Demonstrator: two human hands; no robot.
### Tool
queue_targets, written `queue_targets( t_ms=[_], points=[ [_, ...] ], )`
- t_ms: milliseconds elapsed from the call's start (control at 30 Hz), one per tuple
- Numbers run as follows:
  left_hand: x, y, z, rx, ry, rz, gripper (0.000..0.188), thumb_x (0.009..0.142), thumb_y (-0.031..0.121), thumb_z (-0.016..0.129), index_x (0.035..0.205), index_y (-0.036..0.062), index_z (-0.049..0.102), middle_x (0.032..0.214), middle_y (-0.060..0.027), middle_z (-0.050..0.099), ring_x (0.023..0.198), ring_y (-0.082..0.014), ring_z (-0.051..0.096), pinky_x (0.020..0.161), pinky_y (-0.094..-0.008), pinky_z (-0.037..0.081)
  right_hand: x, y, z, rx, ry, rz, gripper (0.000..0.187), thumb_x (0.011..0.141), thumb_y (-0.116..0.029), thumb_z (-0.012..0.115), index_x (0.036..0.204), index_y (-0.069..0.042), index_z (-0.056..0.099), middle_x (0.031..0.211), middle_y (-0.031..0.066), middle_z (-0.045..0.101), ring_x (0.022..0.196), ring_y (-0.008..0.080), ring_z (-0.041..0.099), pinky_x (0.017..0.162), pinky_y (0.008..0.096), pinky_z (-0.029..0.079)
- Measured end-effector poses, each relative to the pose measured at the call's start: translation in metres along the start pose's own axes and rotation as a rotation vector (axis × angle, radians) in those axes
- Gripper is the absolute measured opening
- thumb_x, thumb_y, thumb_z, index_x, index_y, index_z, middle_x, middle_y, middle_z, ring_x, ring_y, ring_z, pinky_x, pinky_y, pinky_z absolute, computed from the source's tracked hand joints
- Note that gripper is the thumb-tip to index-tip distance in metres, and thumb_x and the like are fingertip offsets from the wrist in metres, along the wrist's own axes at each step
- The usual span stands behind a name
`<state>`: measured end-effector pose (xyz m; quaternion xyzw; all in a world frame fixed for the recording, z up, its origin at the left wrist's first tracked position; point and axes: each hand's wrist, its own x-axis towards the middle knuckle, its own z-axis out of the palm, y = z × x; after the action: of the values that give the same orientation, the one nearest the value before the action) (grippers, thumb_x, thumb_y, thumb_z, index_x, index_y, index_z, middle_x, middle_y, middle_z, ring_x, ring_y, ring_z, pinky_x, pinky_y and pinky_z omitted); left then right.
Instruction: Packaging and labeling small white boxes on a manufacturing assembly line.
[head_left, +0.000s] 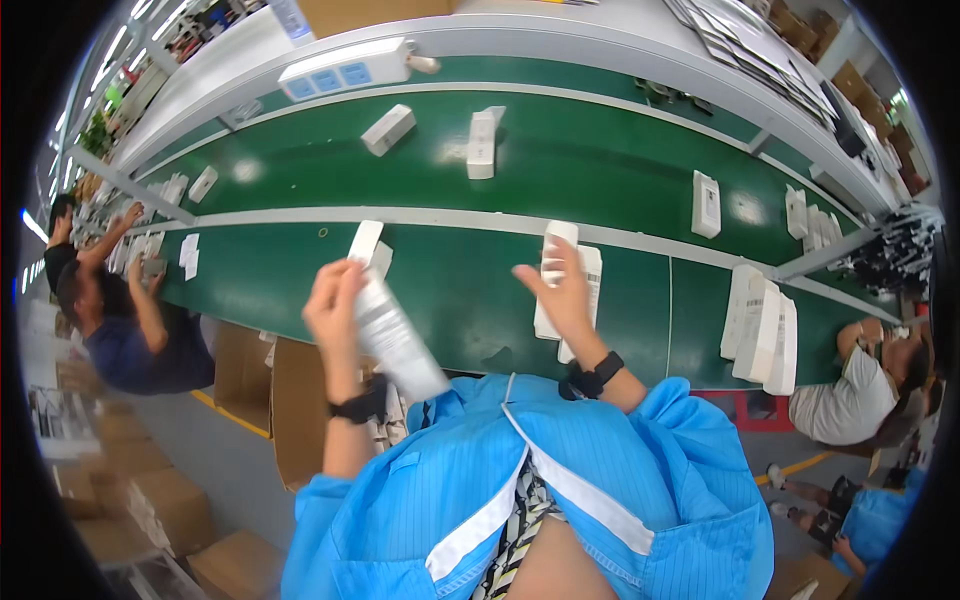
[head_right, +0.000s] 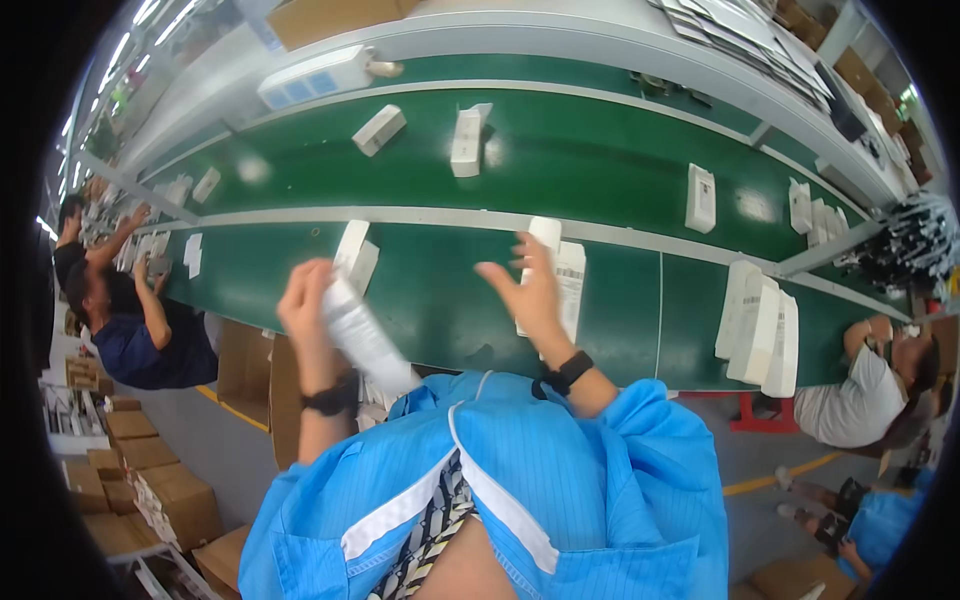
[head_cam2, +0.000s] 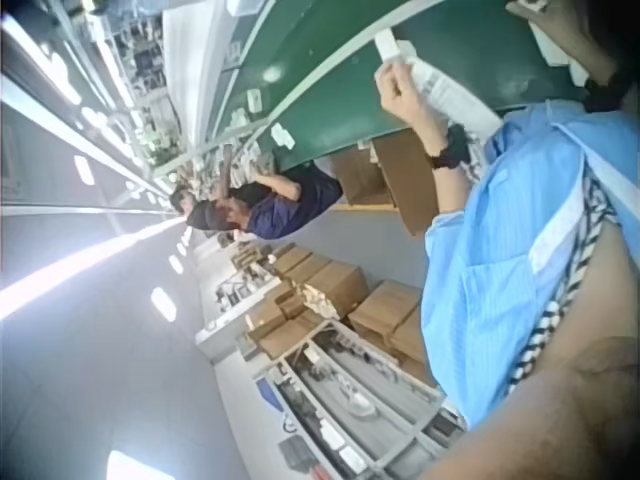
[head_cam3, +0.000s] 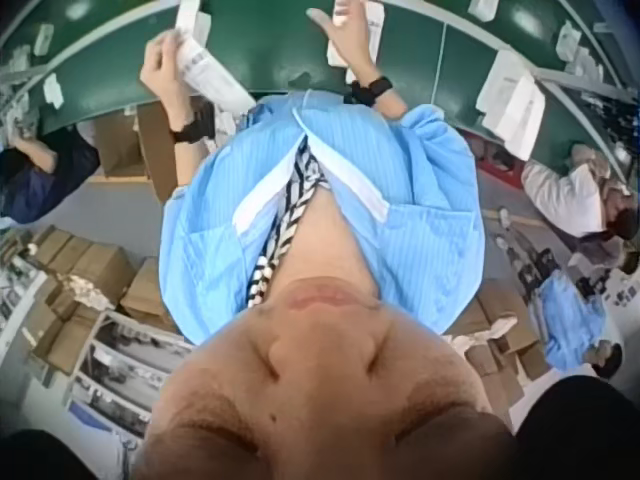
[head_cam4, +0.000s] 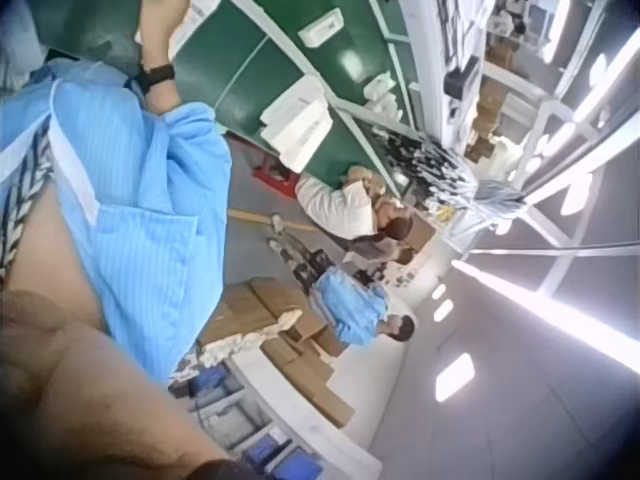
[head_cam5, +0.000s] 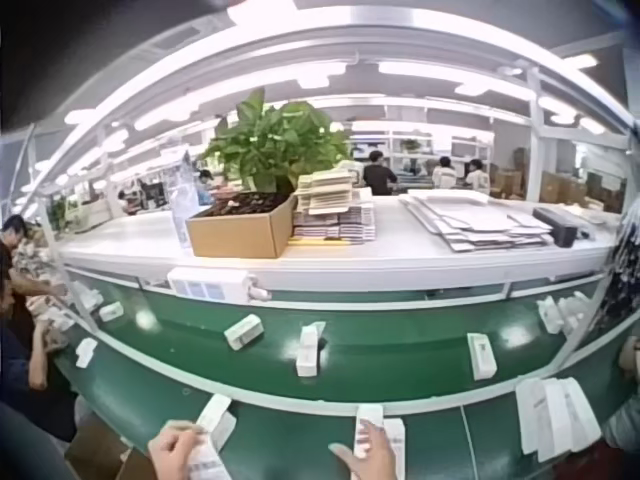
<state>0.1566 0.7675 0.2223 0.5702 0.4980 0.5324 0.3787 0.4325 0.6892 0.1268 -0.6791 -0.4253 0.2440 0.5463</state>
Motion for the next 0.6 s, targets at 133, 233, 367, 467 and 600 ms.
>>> queue_targets(
  t_ms=[133,233,367,467,600],
  points=[
    [-0.008,-0.030,-0.083,0.447,-0.093,0.047,0.016,0.088,0.016,0.070,0.095,0.0013,0.071,0.108,-0.0114,0.069,0.107,-0.0240,0.060,0.097,-0.0366,0.043,-0.024,0.124,-0.048,-0.583,0.217,0.219,0.069,0.070,-0.035,0.086,0.123,-0.001,0.057,0.108,0.0159,0.057,0.097,0.0318,0.060,0.087,0.0402,0.049],
    [-0.011,-0.045,-0.066,0.171,-0.160,-0.221,0.022,0.090,0.016,0.069,0.106,0.0011,0.070,0.106,-0.0090,0.069,0.103,-0.0196,0.062,0.092,-0.0332,0.047,-0.030,0.163,-0.058,-0.462,0.243,0.353,0.049,0.071,-0.030,0.085,0.104,-0.002,0.063,0.100,0.0139,0.060,0.091,0.0298,0.061,0.080,0.0389,0.049],
    [-0.025,-0.044,-0.003,0.140,-0.386,-0.154,0.021,0.091,0.015,0.070,0.106,0.0003,0.071,0.104,-0.0079,0.070,0.099,-0.0155,0.063,0.093,-0.0297,0.048,-0.007,0.142,-0.063,-0.332,0.396,0.235,0.032,0.075,-0.022,0.083,0.089,-0.003,0.061,0.089,0.0086,0.062,0.080,0.0222,0.062,0.070,0.0346,0.050],
    [-0.038,-0.034,0.059,-0.085,-0.500,-0.210,0.050,0.094,0.021,0.067,0.138,0.0035,0.051,0.131,-0.0122,0.058,0.123,-0.0199,0.053,0.101,-0.0338,0.043,-0.008,0.055,-0.039,0.244,-0.005,0.027,0.025,0.080,-0.013,0.079,0.089,-0.005,0.057,0.083,0.0019,0.060,0.071,0.0116,0.058,0.061,0.0279,0.048],
    [-0.030,-0.018,0.109,-0.555,-0.339,-0.412,0.067,0.093,0.018,0.068,0.145,-0.0003,0.030,0.126,-0.0133,0.058,0.118,-0.0185,0.055,0.100,-0.0340,0.043,-0.030,-0.046,-0.001,0.167,-0.398,-0.184,0.020,0.084,-0.010,0.070,0.096,-0.003,0.056,0.083,0.0058,0.059,0.074,0.0171,0.060,0.067,0.0314,0.050]
  ],
)
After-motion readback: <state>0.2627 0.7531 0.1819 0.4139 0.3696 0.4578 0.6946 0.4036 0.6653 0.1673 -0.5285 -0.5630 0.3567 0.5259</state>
